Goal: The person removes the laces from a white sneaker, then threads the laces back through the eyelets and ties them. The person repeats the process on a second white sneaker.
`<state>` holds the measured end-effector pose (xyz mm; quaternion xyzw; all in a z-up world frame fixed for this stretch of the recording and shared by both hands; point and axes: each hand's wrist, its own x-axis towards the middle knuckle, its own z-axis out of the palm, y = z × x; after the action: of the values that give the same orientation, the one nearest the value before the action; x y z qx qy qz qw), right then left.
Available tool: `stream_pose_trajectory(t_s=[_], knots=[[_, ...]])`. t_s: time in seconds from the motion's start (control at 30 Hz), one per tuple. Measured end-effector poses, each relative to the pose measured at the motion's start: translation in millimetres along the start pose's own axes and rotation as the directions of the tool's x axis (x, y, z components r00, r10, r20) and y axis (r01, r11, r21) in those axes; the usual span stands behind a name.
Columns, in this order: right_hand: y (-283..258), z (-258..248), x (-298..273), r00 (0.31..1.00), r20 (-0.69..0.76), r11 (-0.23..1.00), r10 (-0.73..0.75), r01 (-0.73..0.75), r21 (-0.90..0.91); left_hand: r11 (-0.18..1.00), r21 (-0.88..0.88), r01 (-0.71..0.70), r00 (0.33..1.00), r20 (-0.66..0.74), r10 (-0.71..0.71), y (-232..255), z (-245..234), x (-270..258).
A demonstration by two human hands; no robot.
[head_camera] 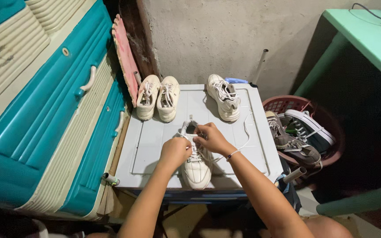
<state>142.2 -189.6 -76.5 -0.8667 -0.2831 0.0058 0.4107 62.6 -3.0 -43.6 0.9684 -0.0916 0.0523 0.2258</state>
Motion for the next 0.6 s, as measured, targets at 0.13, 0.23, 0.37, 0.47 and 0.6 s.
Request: stream_pose_trajectory(t_s=[0.13,0.23,0.37,0.47,0.6], knots=[[-2.3,0.8,0.3,0.999,-0.036,0.999,-0.023,0.024,0.026,0.993,-0.114,0.025,1.0,0.007,-0.025,-4.3,1.0,-0.3],[-5.4,-3.7,-8.3,0.997,-0.049,0.998,-0.059,0.058,-0.02,0.983,-0.16,0.086,0.99,-0.099,-0.102,4.9,18.3,-11.8],[-13.9,-10.0,-24.6,0.991,-0.06,0.97,-0.118,0.128,0.206,0.934,-0.337,0.122,0.92,-0.314,-0.233,18.6,42.5,-29.6],[-23.5,-10.7,-32.5,0.958,-0.064,0.955,-0.281,0.273,-0.117,0.88,-0.445,0.165,0.871,-0.353,-0.342,23.8,55.4,-29.6],[-44.2,-2.2,-33.0,0.964,0.021,0.867,-0.265,0.247,-0.433,0.876,-0.448,0.18,0.826,-0.415,-0.382,27.2,71.6,-30.0]])
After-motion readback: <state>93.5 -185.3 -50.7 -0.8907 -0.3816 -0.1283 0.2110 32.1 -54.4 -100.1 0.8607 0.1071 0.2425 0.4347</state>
